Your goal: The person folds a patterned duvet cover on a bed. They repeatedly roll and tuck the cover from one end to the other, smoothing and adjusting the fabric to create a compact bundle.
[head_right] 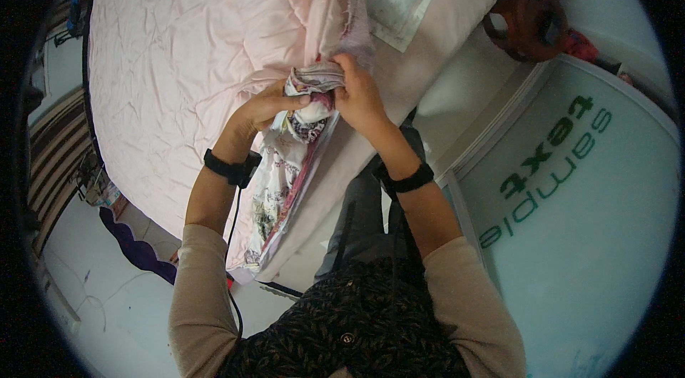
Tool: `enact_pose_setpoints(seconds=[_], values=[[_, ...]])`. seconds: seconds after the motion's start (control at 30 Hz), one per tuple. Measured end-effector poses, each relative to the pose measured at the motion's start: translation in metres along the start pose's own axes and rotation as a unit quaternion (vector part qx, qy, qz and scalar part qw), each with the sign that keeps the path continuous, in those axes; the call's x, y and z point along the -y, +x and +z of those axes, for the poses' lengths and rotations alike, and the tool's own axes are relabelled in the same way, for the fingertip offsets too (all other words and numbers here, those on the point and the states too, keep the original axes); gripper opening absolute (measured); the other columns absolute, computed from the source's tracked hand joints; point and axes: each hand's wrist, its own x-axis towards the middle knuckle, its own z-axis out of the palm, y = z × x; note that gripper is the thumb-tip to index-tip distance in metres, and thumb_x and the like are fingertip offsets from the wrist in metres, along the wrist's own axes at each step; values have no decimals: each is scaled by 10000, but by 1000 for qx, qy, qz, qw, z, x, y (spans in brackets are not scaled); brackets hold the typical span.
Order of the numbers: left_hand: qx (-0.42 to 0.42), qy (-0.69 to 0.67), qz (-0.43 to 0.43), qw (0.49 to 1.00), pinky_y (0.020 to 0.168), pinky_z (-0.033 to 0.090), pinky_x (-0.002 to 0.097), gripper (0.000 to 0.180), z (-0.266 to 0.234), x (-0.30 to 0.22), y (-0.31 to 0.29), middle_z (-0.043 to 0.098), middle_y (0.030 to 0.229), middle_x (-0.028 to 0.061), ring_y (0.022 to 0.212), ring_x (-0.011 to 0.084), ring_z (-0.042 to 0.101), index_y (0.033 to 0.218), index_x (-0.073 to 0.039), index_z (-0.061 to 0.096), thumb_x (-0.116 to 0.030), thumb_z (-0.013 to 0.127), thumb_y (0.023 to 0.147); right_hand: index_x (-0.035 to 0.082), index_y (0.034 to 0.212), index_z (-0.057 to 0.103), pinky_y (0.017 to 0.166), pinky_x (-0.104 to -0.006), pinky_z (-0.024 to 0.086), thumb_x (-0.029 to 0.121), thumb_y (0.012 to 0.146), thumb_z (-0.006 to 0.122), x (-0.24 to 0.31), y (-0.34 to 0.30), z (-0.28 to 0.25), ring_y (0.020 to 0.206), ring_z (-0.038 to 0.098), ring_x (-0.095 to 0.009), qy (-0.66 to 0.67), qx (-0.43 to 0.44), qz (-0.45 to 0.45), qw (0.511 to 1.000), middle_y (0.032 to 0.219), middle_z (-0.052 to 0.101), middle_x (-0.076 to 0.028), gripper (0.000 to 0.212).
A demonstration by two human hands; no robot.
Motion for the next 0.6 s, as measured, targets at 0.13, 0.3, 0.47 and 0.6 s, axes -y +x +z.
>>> enact_pose_setpoints(seconds=[0.13, 0.3, 0.47, 0.6], values=[[-8, -84, -56, 995, 945, 392, 286, 500, 1, 5, -6, 591, 1145, 43, 1052, 137, 532, 1249, -5, 503, -180, 692, 820, 48, 1006, 523, 728, -429, 419, 102, 705, 654, -6, 5, 5, 830, 564, -335, -110, -26, -181, 977, 872, 585, -134, 332], [-15, -190, -59, 980, 878, 467, 315, 484, 0, 24, -3, 601, 1128, 51, 1007, 171, 584, 1256, -26, 491, -156, 676, 829, 108, 925, 564, 708, -369, 416, 179, 735, 609, -22, 26, 20, 798, 589, -272, -218, -11, -169, 961, 833, 598, -80, 208], [1, -267, -84, 960, 867, 466, 302, 459, -8, 42, -1, 588, 1123, 40, 995, 151, 575, 1219, -56, 516, -116, 705, 806, 109, 918, 559, 707, -396, 421, 177, 756, 578, -32, 36, 29, 853, 608, -272, -258, 26, -169, 951, 846, 629, -82, 177], [-11, -184, 20, 983, 837, 498, 313, 450, -4, 44, 1, 600, 1108, 56, 982, 163, 595, 1208, -51, 521, -114, 708, 804, 90, 971, 540, 760, -405, 422, 153, 739, 611, -34, 37, 33, 859, 588, -323, -237, 66, -118, 962, 889, 619, -116, 251]])
